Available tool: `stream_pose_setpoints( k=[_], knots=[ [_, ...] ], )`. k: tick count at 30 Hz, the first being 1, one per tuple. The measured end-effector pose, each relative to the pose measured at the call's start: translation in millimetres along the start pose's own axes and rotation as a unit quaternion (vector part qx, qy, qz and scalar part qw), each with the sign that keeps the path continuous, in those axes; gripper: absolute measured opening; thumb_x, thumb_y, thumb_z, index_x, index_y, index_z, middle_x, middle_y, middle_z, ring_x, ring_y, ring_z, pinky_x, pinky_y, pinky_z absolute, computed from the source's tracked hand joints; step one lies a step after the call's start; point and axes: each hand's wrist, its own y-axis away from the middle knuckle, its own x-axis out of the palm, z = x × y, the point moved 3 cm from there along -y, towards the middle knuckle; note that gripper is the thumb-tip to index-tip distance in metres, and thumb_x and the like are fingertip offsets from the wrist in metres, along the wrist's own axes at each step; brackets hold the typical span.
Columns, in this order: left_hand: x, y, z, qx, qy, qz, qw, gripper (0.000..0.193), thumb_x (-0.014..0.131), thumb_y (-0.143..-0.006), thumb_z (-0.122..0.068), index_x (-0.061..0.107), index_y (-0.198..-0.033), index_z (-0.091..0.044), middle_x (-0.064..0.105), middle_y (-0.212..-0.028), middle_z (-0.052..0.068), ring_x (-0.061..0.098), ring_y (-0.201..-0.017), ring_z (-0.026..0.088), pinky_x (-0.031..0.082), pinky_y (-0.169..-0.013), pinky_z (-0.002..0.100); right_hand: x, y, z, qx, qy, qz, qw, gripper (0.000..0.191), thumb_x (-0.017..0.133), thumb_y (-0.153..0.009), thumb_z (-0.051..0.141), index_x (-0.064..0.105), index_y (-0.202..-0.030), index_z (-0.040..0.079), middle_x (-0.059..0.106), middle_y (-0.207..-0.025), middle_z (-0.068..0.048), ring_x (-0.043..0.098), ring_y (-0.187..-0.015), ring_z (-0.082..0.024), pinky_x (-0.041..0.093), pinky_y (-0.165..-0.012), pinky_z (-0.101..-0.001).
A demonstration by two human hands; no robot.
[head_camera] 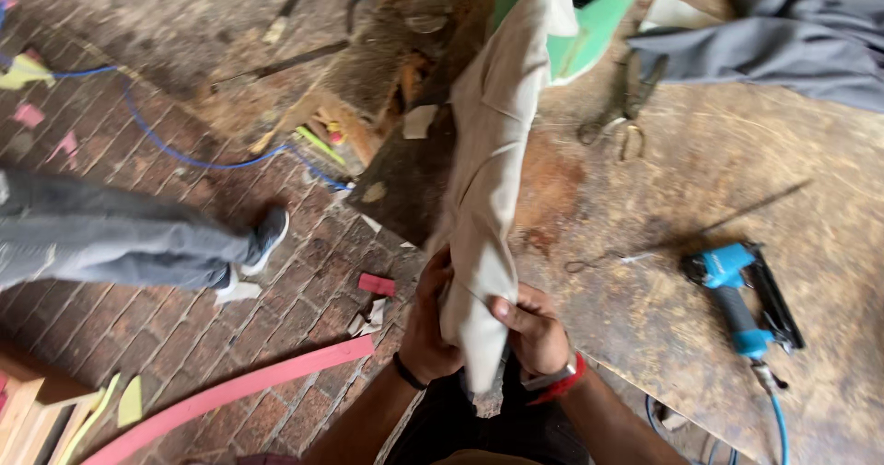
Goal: The person staples a gray fabric over a foam-covered board, then replaces it with a beige fabric. They gather the beige fabric at two points to create tufting, then use a pneumatic staple gun to secure the fabric to the board edges.
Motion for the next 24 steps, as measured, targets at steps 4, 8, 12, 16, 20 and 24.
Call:
stream_pose_setpoints(
  k=[4, 8, 12, 16, 20, 24],
  knots=[
    [-61.6, 1.4, 28.7, -0.124, 0.277, 0.067, 0.95, 0.099, 0.084, -0.087, -0.031, 0.022, -0.162, -0.008, 0.034, -0.167, 0.019, 0.035, -0.157, 0.035, 0.032, -0.129, 0.049, 52.0, -51.3, -21.8, 0.023, 0.039, 0.05, 0.998, 0.026, 0.064, -0.1, 0.014, 0.072, -0.115, -0.004, 0.076, -0.104, -0.01, 0.069, -0.094, -0.018, 0.055, -0.086, -0.0346],
    [-117.5, 4.8, 69.1, -0.247, 0.512, 0.091, 0.817, 0.098, 0.075, -0.09, -0.04, 0.023, -0.166, -0.005, 0.037, -0.165, 0.013, 0.034, -0.154, 0.029, 0.029, -0.128, 0.043, 71.3, -75.0, -44.5, 0.014, 0.091, 0.087, 0.992, 0.029, 0.064, -0.098, 0.018, 0.071, -0.117, -0.002, 0.076, -0.105, -0.009, 0.069, -0.097, -0.018, 0.056, -0.088, -0.0344],
    [-104.8, -4.8, 115.7, -0.355, 0.469, -0.029, 0.808, 0.077, 0.045, -0.109, -0.049, 0.028, -0.165, 0.001, 0.039, -0.159, 0.02, 0.042, -0.145, 0.03, 0.032, -0.119, 0.041, 85.2, -94.2, -74.1, 0.025, 0.108, 0.086, 0.99, 0.026, 0.065, -0.101, 0.015, 0.072, -0.116, -0.004, 0.073, -0.105, -0.008, 0.063, -0.097, -0.016, 0.049, -0.089, -0.0322],
    [-111.0, -6.5, 120.3, -0.35, 0.279, -0.024, 0.894, 0.08, 0.037, -0.104, -0.055, 0.016, -0.165, -0.009, 0.03, -0.167, 0.012, 0.031, -0.152, 0.024, 0.026, -0.122, 0.037, 94.5, -110.5, -93.3, 0.029, 0.02, 0.096, 0.995, 0.026, 0.064, -0.097, 0.013, 0.07, -0.116, -0.003, 0.073, -0.111, -0.006, 0.062, -0.106, -0.016, 0.047, -0.098, -0.0314],
    [-123.8, -6.4, 86.8, -0.303, 0.164, 0.02, 0.938, 0.08, 0.044, -0.105, -0.046, 0.007, -0.166, -0.007, 0.028, -0.165, 0.018, 0.029, -0.151, 0.03, 0.029, -0.121, 0.044, 90.1, -110.4, -94.8, 0.02, 0.057, 0.089, 0.994, 0.024, 0.064, -0.098, 0.014, 0.071, -0.113, -0.002, 0.073, -0.105, -0.005, 0.062, -0.102, -0.016, 0.047, -0.095, -0.0314],
    [-110.8, -7.8, 51.7, -0.308, 0.165, 0.007, 0.937, 0.083, 0.055, -0.102, -0.033, 0.006, -0.163, -0.005, 0.038, -0.157, 0.023, 0.043, -0.143, 0.034, 0.04, -0.116, 0.046, 75.6, -96.6, -85.6, 0.023, 0.091, 0.111, 0.989, 0.016, 0.066, -0.099, 0.012, 0.073, -0.105, -0.001, 0.07, -0.096, -0.003, 0.059, -0.093, -0.013, 0.046, -0.086, -0.0287]
  ],
)
